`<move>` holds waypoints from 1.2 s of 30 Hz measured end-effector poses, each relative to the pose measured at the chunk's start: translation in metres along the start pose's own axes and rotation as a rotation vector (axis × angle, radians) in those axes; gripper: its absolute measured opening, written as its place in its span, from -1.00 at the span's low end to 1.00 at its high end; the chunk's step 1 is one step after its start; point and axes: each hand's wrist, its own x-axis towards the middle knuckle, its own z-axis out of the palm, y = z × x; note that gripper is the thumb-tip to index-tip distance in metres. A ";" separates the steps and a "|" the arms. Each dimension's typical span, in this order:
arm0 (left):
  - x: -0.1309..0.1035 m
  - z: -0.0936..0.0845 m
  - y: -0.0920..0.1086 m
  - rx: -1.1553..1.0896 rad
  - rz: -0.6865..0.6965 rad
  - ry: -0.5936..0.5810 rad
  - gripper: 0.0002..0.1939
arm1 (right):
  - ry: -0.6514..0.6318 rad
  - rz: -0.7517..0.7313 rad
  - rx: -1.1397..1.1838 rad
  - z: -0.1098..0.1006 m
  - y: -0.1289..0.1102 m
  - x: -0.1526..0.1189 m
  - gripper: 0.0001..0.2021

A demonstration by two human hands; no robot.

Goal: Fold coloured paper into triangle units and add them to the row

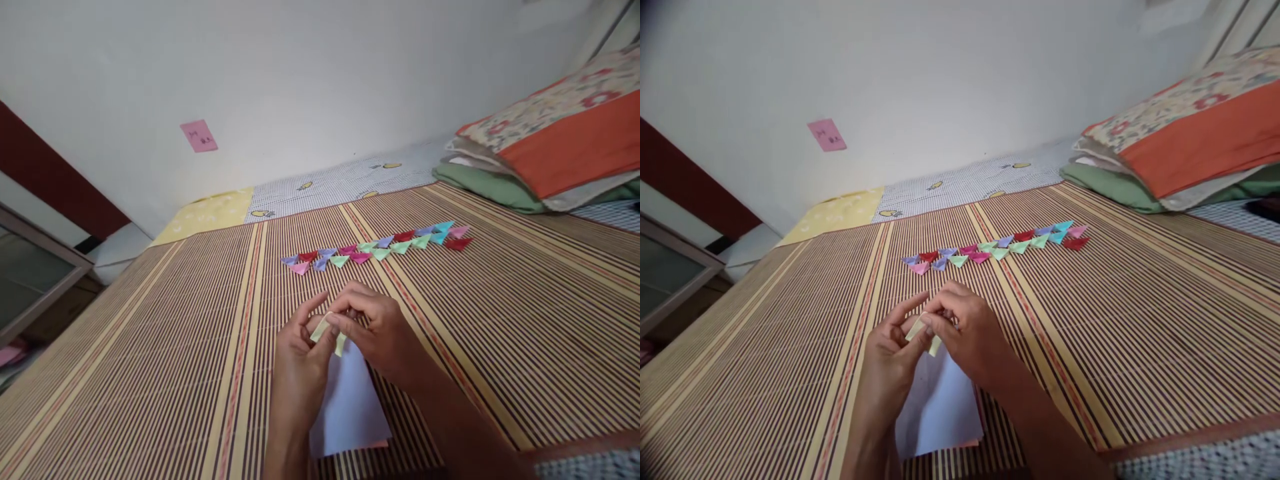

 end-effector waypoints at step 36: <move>0.007 -0.011 -0.007 -0.115 -0.051 0.040 -0.79 | -0.014 -0.055 0.070 -0.014 -0.004 0.001 -0.95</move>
